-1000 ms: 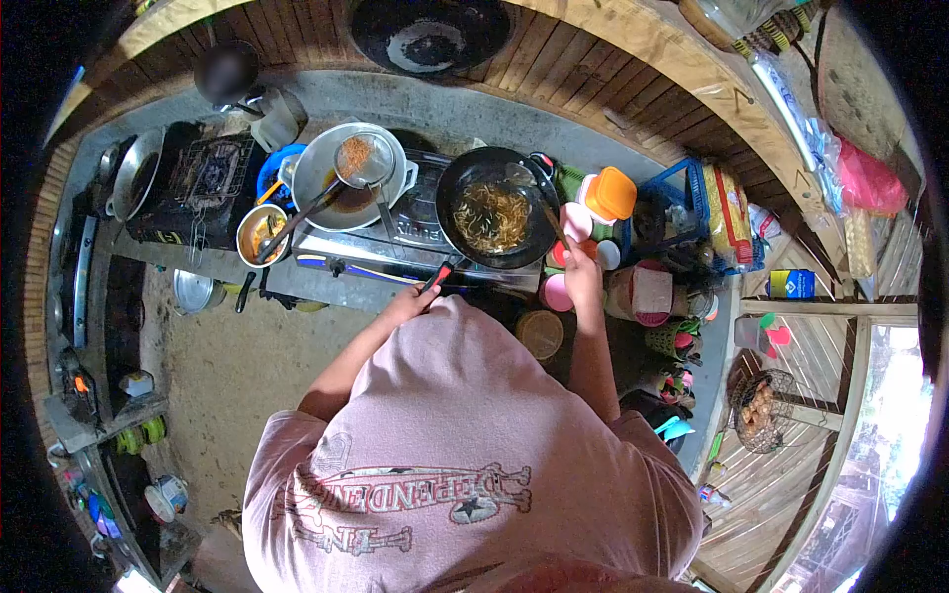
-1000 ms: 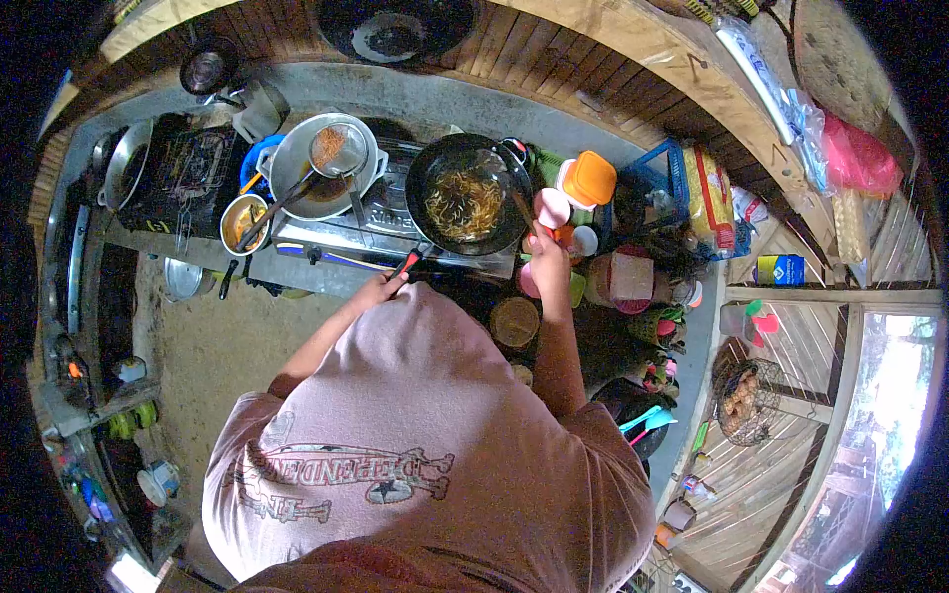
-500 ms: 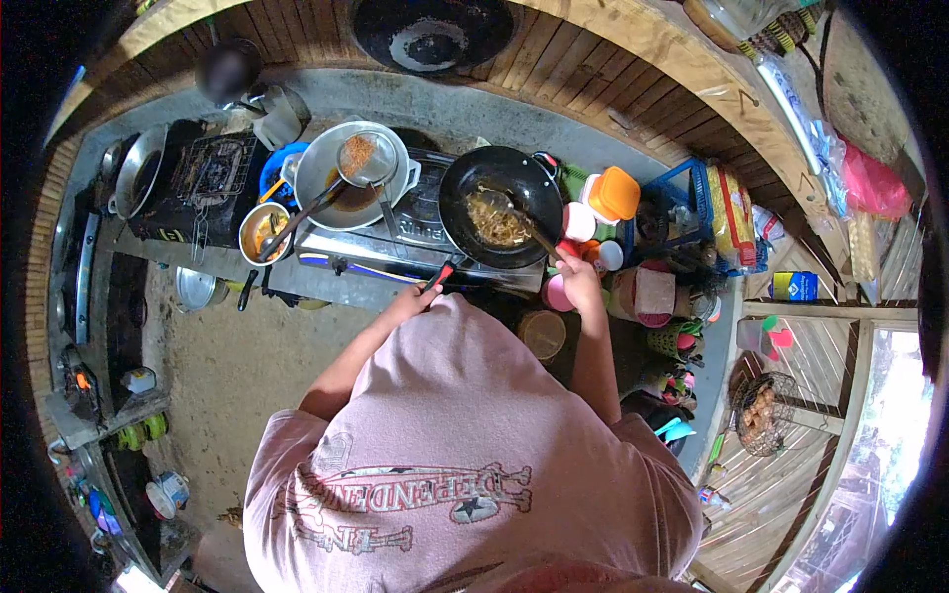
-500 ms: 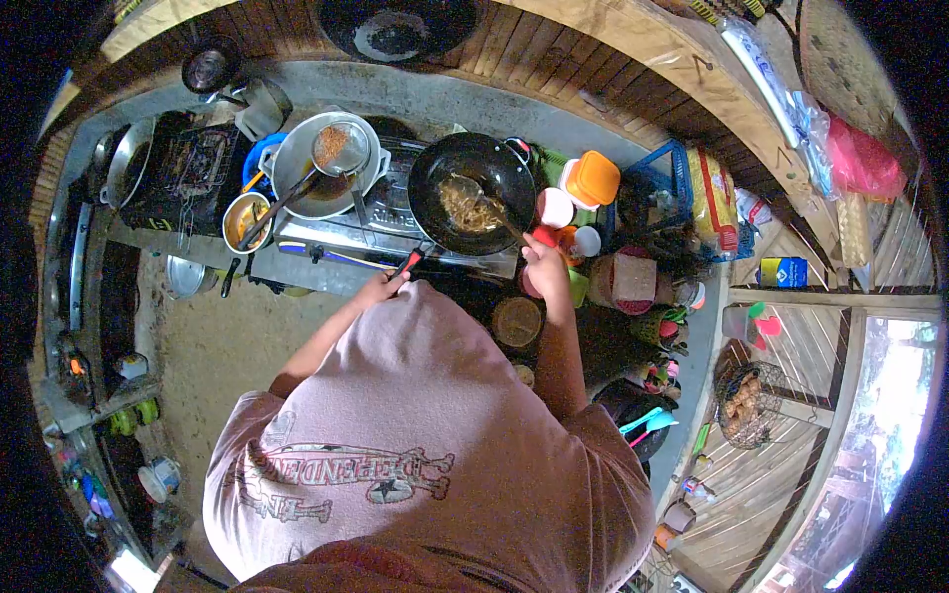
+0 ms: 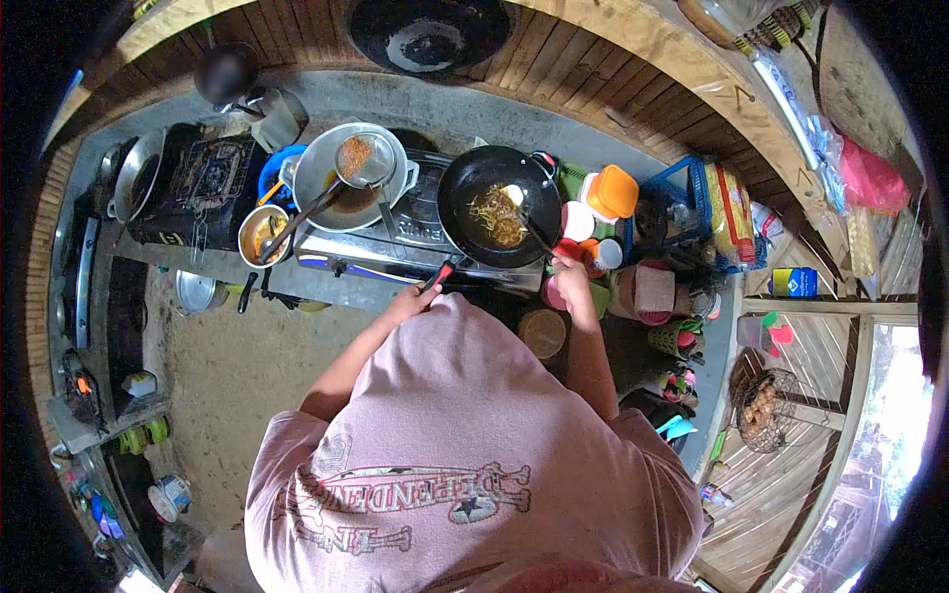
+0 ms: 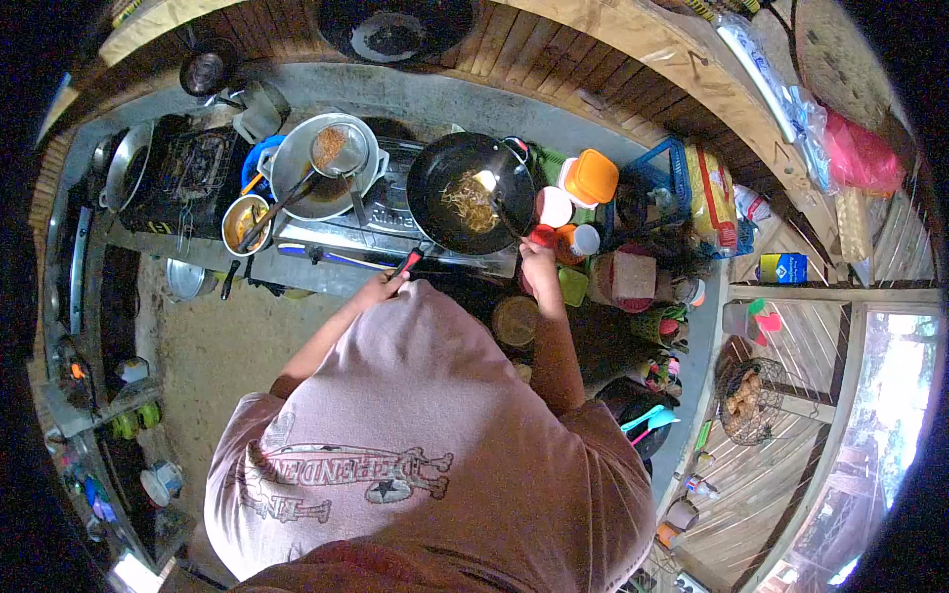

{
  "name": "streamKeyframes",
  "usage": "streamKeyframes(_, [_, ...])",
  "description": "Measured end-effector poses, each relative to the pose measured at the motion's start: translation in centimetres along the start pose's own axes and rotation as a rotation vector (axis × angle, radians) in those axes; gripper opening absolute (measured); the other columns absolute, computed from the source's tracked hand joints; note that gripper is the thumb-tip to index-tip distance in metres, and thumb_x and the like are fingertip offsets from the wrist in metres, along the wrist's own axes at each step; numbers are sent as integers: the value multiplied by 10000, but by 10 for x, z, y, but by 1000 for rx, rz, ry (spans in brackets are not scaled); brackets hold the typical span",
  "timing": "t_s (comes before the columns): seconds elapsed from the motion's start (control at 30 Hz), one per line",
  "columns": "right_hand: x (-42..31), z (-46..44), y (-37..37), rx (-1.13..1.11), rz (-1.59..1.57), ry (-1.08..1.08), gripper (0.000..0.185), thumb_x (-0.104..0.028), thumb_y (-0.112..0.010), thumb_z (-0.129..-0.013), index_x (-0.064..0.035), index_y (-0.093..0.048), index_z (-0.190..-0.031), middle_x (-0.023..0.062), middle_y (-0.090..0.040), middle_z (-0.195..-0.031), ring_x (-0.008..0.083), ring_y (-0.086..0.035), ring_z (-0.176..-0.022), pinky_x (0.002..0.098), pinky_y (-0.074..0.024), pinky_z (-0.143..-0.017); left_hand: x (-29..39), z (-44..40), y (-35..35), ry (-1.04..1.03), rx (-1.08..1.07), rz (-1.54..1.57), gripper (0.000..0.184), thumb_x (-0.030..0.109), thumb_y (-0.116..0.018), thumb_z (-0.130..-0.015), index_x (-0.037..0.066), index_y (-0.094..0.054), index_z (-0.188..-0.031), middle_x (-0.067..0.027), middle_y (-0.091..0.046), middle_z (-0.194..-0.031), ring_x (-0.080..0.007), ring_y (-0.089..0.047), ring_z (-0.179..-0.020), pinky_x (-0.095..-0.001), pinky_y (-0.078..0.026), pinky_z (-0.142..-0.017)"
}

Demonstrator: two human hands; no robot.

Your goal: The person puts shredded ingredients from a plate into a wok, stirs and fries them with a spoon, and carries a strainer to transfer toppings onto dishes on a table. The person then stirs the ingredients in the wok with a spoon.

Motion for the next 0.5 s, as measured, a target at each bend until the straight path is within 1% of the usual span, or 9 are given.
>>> streamKeyframes(0.03, [4, -1, 1, 0, 0, 0, 342, -202, -577, -985, -54, -635, -1287, 17, -673, -943, 89, -564, -797, 255, -467, -728, 8, 5, 1, 8, -1, -18, 504, 587, -583, -918, 89, -644, -872, 14, -538, -623, -117, -505, -575, -298, -402, -554])
streamKeyframes(0.1, [-9, 3, 3, -5, 153, 281, 340, -195, -568, -989, -66, -628, -1298, 18, -673, -941, 91, -569, -800, 254, -474, -737, 10, 8, 0, 18, -3, -37, 510, 593, -582, -915, 89, -654, -881, 13, -539, -620, -120, -505, -572, -300, -401, -553])
streamKeyframes(0.13, [-17, 9, 8, -6, 153, 280, 340, -195, -568, -989, -66, -628, -1298, 18, -673, -941, 91, -569, -800, 254, -474, -737, 6, 5, 1, 8, 20, -63, 516, 596, -581, -915, 87, -659, -886, 10, -542, -620, -123, -505, -567, -300, -398, -549])
streamKeyframes(0.2, [-43, 27, 22, 7, 213, 341, 343, -205, -587, -954, -147, -635, -1289, 265, -673, -1056, 327, -693, -955, 399, -507, -873, -3, 1, 2, 0, 42, -89, 522, 600, -579, -914, 85, -665, -891, 8, -545, -619, -126, -504, -562, -301, -396, -545])
streamKeyframes(0.3, [-80, 52, 42, 186, 420, 477, 353, -192, -548, -984, -139, -601, -1330, 204, -698, -1050, 338, -680, -908, 369, -504, -833, -18, -9, 0, -4, 12, -24, 535, 605, -575, -914, 79, -658, -864, 0, -554, -622, -132, -511, -569, -304, -399, -549])
streamKeyframes(0.33, [-96, 66, 45, 220, 452, 404, 351, -207, -551, -979, -165, -605, -1324, 264, -642, -1094, 411, -650, -985, 408, -501, -861, -28, -15, -2, 9, -1, -14, 497, 568, -585, -930, 76, -653, -898, 33, -514, -637, -97, -479, -578, -277, -389, -545])
streamKeyframes(0.37, [-96, 66, 45, 221, 452, 403, 351, -207, -551, -979, -165, -605, -1324, 264, -642, -1094, 411, -650, -985, 408, -501, -861, -38, -21, -3, 21, -14, -3, 460, 531, -594, -947, 74, -648, -932, 66, -474, -652, -61, -447, -586, -250, -378, -540])
streamKeyframes(0.43, [-90, 60, 45, 248, 555, 305, 355, -225, -542, -986, -112, -601, -1317, 253, -670, -1049, 399, -666, -965, 417, -511, -836, -31, -17, -3, 20, -21, 3, 458, 532, -596, -946, 77, -648, -933, 65, -478, -656, -61, -449, -591, -249, -380, -542])
streamKeyframes(0.5, [-42, 26, 32, 227, 427, 380, 356, -227, -536, -991, -84, -601, -1311, 231, -694, -1003, 378, -678, -919, 417, -517, -807, -17, -9, -3, 19, -28, 9, 456, 532, -598, -944, 79, -647, -934, 65, -482, -660, -60, -451, -597, -249, -382, -545])
Point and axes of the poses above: each hand's wrist, its own z-axis away from the middle knuckle, its own y-axis out of the back of the hand, x = y × z, the point moved 7 cm from there along -z, towards the middle knuckle
